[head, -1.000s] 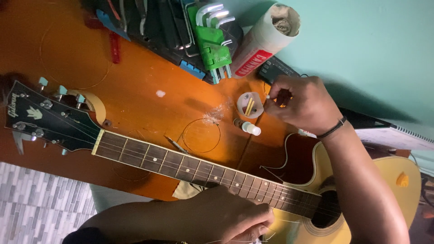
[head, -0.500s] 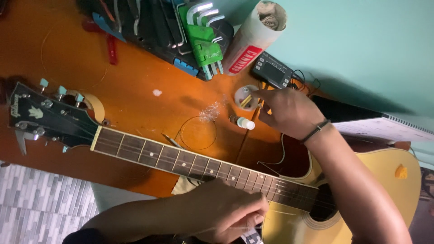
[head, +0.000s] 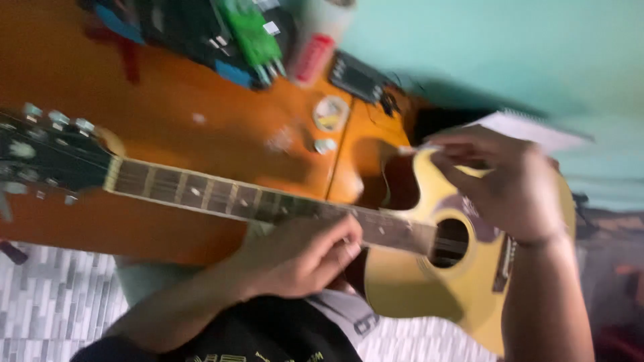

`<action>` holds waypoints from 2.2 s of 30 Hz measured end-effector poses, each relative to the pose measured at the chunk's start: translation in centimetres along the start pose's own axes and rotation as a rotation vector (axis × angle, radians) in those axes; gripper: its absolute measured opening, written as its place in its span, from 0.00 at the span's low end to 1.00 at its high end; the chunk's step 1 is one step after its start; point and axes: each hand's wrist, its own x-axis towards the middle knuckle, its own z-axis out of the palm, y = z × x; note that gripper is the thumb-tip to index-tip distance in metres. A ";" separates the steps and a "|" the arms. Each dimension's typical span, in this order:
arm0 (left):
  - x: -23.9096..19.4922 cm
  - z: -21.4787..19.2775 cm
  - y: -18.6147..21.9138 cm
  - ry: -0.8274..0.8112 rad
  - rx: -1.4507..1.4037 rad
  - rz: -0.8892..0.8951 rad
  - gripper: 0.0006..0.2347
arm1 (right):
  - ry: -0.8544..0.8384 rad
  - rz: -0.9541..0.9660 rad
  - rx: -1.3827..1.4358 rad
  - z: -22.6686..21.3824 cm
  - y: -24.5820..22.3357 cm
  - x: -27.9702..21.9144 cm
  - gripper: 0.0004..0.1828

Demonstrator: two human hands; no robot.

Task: The person replaces a guitar string on an acoustic guitar. They thread the string through the bridge, pull it taut, and then wind it onto the tuning peg at the headstock.

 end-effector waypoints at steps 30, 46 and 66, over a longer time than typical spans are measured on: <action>2.0 13.4 2.7 0.404 0.218 0.131 0.08 | 0.918 0.460 0.402 9.8 19.8 -23.1 0.08; 1.6 12.8 2.8 0.300 0.163 0.137 0.05 | 0.720 0.474 0.138 9.4 20.9 -22.4 0.03; 1.4 11.2 2.5 0.283 0.071 0.117 0.05 | 0.498 0.458 0.057 6.7 26.3 -21.3 0.10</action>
